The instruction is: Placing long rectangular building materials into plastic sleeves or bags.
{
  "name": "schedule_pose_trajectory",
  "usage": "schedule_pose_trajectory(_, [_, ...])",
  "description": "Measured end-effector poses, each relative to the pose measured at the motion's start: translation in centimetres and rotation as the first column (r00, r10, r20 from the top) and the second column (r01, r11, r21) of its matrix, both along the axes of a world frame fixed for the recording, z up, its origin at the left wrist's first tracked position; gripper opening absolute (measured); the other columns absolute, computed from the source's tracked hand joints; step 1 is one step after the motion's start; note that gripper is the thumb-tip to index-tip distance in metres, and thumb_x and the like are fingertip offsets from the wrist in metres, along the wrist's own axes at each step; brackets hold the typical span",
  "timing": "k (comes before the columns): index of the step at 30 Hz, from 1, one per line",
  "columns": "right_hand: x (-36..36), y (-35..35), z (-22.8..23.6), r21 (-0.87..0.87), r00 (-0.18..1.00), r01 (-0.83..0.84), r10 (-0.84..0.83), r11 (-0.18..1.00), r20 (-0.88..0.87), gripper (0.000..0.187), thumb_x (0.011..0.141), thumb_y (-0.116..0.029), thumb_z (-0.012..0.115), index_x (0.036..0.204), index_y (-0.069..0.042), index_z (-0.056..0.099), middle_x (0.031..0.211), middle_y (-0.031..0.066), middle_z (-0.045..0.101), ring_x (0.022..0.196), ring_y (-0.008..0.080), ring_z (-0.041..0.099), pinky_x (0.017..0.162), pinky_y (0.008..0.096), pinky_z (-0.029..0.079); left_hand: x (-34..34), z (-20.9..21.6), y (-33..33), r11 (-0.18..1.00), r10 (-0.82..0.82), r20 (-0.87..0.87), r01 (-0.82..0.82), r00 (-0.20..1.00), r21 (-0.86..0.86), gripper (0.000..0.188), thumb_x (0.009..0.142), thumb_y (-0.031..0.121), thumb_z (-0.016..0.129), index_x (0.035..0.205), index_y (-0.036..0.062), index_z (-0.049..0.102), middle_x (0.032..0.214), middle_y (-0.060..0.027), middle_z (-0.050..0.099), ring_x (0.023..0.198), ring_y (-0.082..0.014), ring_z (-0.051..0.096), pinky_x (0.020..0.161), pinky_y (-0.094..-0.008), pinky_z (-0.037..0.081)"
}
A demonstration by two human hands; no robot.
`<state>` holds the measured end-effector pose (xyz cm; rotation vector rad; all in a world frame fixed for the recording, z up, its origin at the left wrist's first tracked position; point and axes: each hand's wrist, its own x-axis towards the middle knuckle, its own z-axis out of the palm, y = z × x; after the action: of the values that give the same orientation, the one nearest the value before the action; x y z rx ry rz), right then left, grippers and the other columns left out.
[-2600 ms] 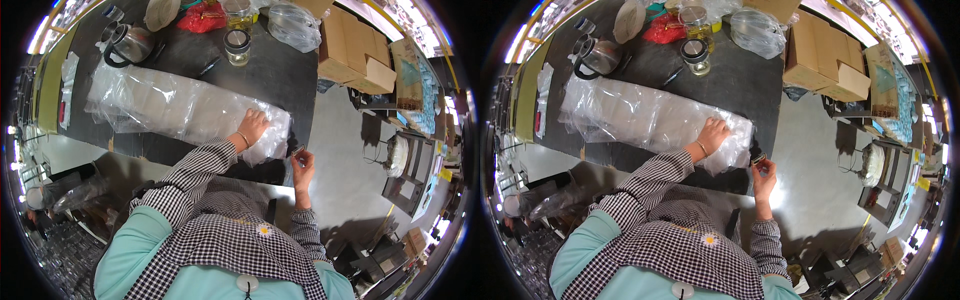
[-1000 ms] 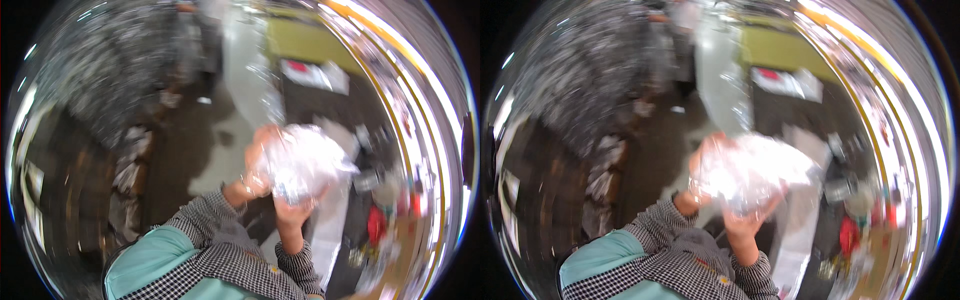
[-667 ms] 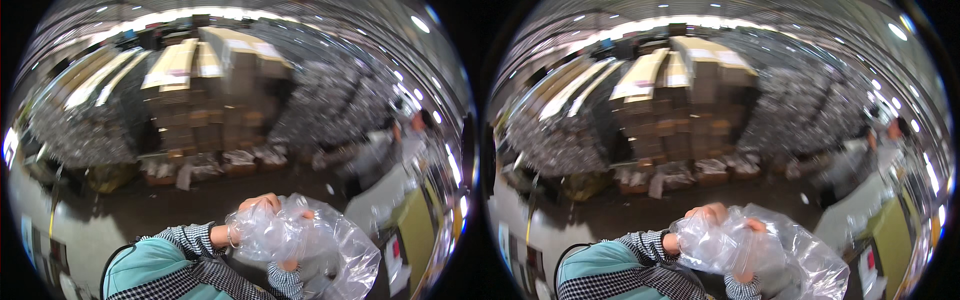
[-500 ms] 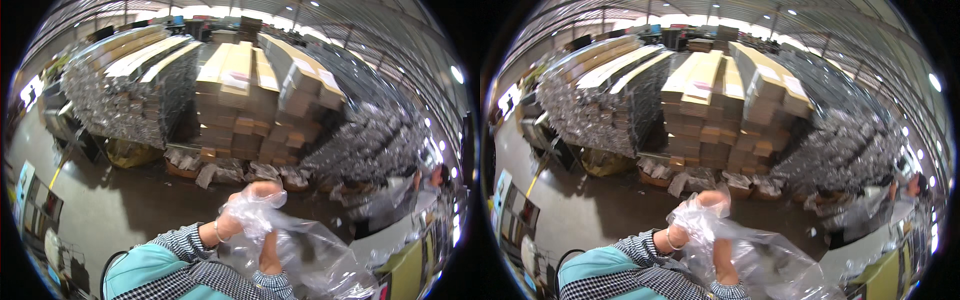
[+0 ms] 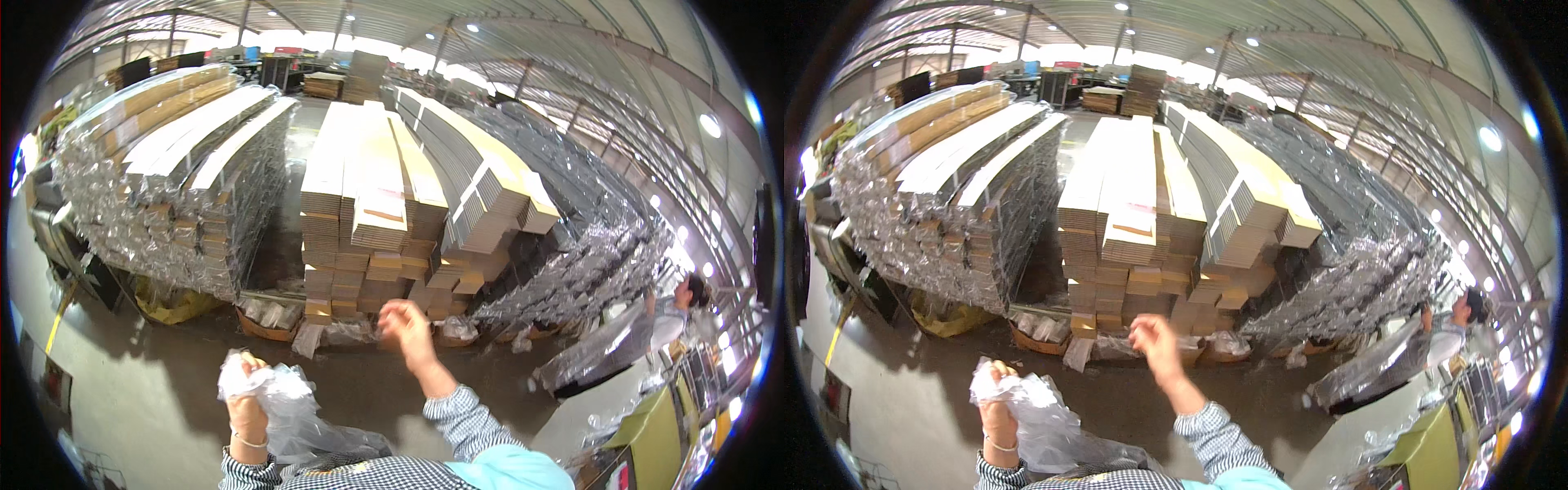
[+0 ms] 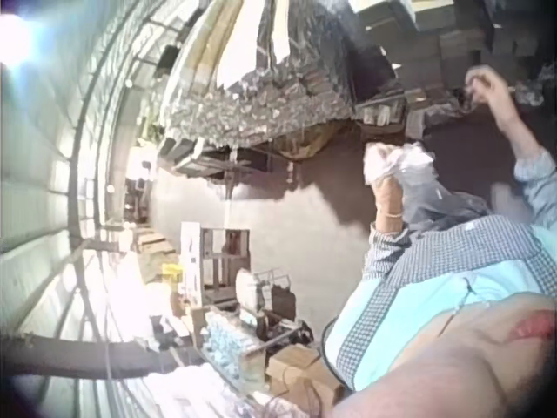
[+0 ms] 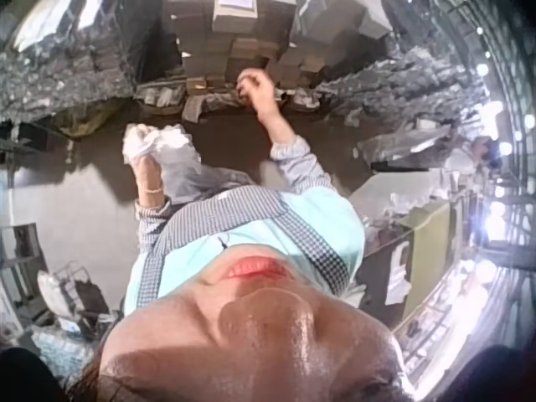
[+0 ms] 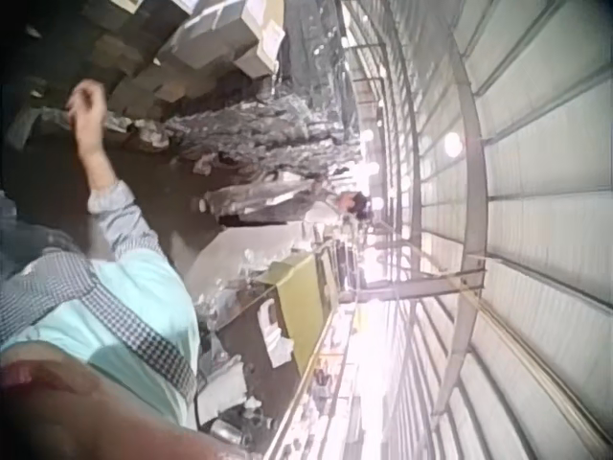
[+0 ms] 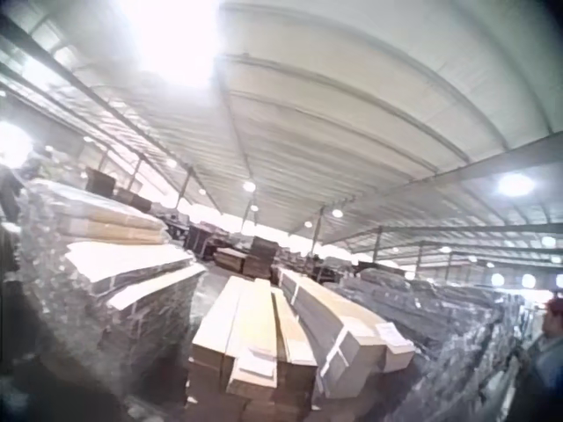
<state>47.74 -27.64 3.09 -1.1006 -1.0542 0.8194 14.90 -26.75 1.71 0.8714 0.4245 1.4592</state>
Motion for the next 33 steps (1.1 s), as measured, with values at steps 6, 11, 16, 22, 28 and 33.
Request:
schedule_pose_trajectory(6, [7.0, 10.1, 7.9, 0.168, 0.964, 0.248, -0.227, 0.954, -0.138, 0.041, 0.099, -0.031, 0.059, 0.131, -0.007, 0.050, 0.133, 0.0073, 0.051, 0.119, 0.0183, 0.051, 0.095, 0.0369, 0.046, 0.8, 2.5, 7.0, 0.959, 0.227, -0.183, -0.187, 0.957, 0.213, 0.027, 0.095, 0.027, 0.058, 0.081, 0.0108, 0.041, 0.095, -0.0115, 0.058, 0.078, -0.0180, 0.057, 0.073, -0.0280, 0.049])
schedule_pose_trajectory(11, [8.5, 16.3, 8.5, 0.175, 0.987, 0.150, -0.139, 0.973, -0.075, 0.065, 0.093, -0.029, 0.066, 0.145, -0.003, 0.038, 0.146, 0.0169, 0.039, 0.139, 0.0268, 0.031, 0.114, 0.0368, 0.025, 4.7, 6.3, 12.3, 0.961, 0.277, -0.362, -0.260, 0.890, 0.096, 0.007, 0.092, 0.013, 0.055, 0.092, 0.0065, 0.052, 0.082, 0.0000, 0.047, 0.073, -0.0077, 0.045, 0.066, -0.0199, 0.038])
schedule_pose_trajectory(16, [6.5, 17.0, 10.1, 0.109, 0.947, 0.039, -0.002, 0.993, -0.321, 0.069, 0.091, -0.015, 0.066, 0.148, -0.002, 0.030, 0.143, 0.0148, 0.044, 0.132, 0.0248, 0.042, 0.110, 0.0371, 0.032, 4.6, 4.8, 18.6, 0.948, 0.286, -0.526, -0.158, 0.801, 0.275, 0.013, 0.090, 0.019, 0.056, 0.083, 0.0082, 0.053, 0.081, 0.0020, 0.046, 0.069, -0.0062, 0.044, 0.059, -0.0223, 0.035])
schedule_pose_trajectory(22, [2.1, 15.0, 14.7, 0.104, 0.904, 0.051, -0.002, 0.993, -0.427, 0.071, 0.091, -0.013, 0.061, 0.152, -0.007, 0.026, 0.139, 0.0137, 0.047, 0.128, 0.0231, 0.047, 0.108, 0.0377, 0.037, 3.2, 6.3, 20.5, 0.878, 0.418, -0.543, -0.172, 0.728, 0.446, 0.007, 0.081, 0.009, 0.059, 0.083, 0.0025, 0.057, 0.079, -0.0025, 0.052, 0.065, -0.0147, 0.052, 0.053, -0.0298, 0.039])
schedule_pose_trajectory(28, [-3.1, 9.8, 10.6, 0.126, 0.947, 0.048, -0.005, 0.991, -0.321, 0.072, 0.087, -0.013, 0.063, 0.150, -0.003, 0.030, 0.152, 0.0146, 0.033, 0.136, 0.0254, 0.040, 0.109, 0.0386, 0.034, 2.8, 10.1, 20.5, 0.968, 0.098, -0.224, -0.041, 0.970, 0.247, 0.012, 0.091, 0.018, 0.058, 0.088, 0.0072, 0.055, 0.085, 0.0011, 0.048, 0.072, -0.0067, 0.044, 0.063, -0.0218, 0.034])
schedule_pose_trajectory(33, [-9.6, 4.8, 11.0, 0.574, 0.660, 0.434, -0.678, 0.695, 0.322, 0.059, 0.087, -0.015, 0.067, 0.138, 0.004, 0.046, 0.147, 0.0209, 0.042, 0.131, 0.0279, 0.046, 0.097, 0.0342, 0.045, 1.2, 12.7, 20.0, 0.910, 0.082, -0.344, 0.070, 0.936, 0.409, 0.009, 0.087, 0.014, 0.058, 0.083, 0.0070, 0.054, 0.082, -0.0009, 0.049, 0.068, -0.0083, 0.042, 0.062, -0.0236, 0.034])
